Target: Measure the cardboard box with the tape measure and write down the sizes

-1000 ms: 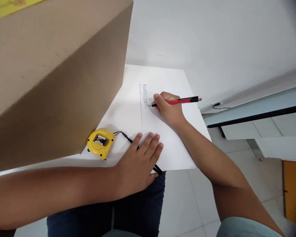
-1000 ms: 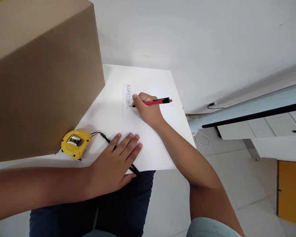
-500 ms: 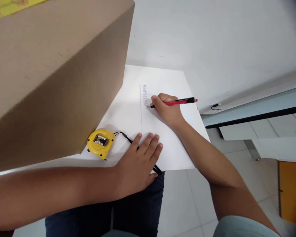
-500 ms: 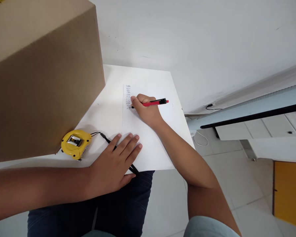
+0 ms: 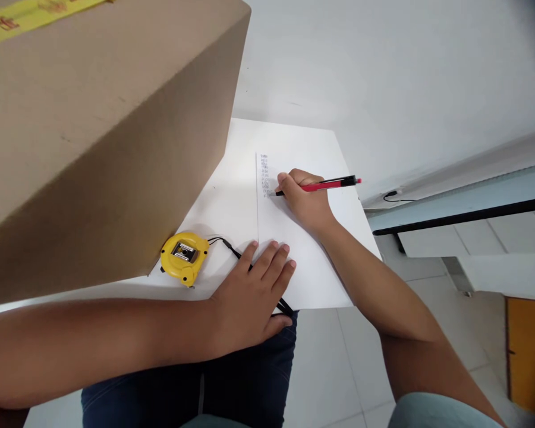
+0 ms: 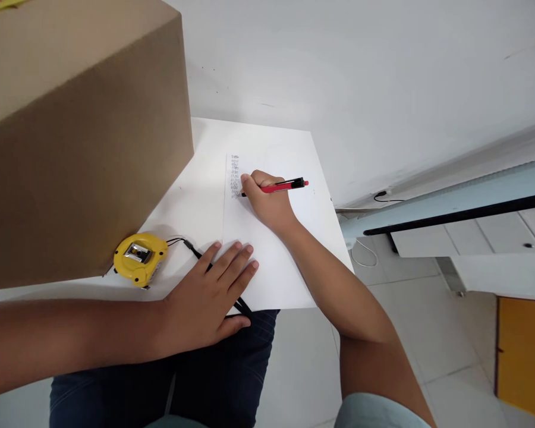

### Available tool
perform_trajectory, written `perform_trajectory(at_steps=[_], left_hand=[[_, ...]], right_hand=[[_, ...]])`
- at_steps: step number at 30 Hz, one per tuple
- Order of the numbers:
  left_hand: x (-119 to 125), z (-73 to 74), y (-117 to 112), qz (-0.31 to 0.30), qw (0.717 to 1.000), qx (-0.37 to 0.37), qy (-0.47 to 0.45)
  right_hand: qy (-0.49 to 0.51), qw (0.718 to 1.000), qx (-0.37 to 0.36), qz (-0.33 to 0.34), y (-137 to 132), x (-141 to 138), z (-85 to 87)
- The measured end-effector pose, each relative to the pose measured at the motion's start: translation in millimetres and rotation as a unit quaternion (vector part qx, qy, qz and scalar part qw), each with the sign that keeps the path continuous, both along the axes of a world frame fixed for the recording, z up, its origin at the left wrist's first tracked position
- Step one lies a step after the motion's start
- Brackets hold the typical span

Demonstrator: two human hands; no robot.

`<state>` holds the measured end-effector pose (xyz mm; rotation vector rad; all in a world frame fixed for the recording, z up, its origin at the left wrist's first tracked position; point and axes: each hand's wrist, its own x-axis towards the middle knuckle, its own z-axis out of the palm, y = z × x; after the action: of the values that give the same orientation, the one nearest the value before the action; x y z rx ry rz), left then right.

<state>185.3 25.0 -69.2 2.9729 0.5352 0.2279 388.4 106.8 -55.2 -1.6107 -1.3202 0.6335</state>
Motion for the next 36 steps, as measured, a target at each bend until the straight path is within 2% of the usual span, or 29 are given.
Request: perform_trajectory(at_steps=[6,19,28,31,33,34,36], left_hand=[[0,0.3,-1,0.002,1.0,0.009,-0.006],[0,0.1,-1,0.003,1.0,-0.006,-0.004],[-4,-0.8,2,-0.007,1.0,-0.008,-0.017],[-6,-4.8,2,-0.017,0.999,0.026,-0.024],[-7,-4.7,0,-0.039,0.994,0.087,-0.045],[-10,-2.6,-1,-0.056,0.988,0.132,-0.059],[-22,7.2,-3,-0.08,0.966,0.231,-0.084]], right_hand=[[0.003,0.999,0.023,-0.029,1,-1,-0.2],[-0.005,1.0,0.012,-0.006,0,0,0.6],[-0.014,0.998,0.03,-0.045,6,3,-5.9],[-0.079,0.992,0.084,-0.049,6,2,-12.4],[-0.172,0.976,0.13,-0.025,5,-3,-15.7],[-0.229,0.965,0.123,-0.016,5,-7,-16.6],[-0.36,0.932,0.044,0.021,7,-15,-16.0]])
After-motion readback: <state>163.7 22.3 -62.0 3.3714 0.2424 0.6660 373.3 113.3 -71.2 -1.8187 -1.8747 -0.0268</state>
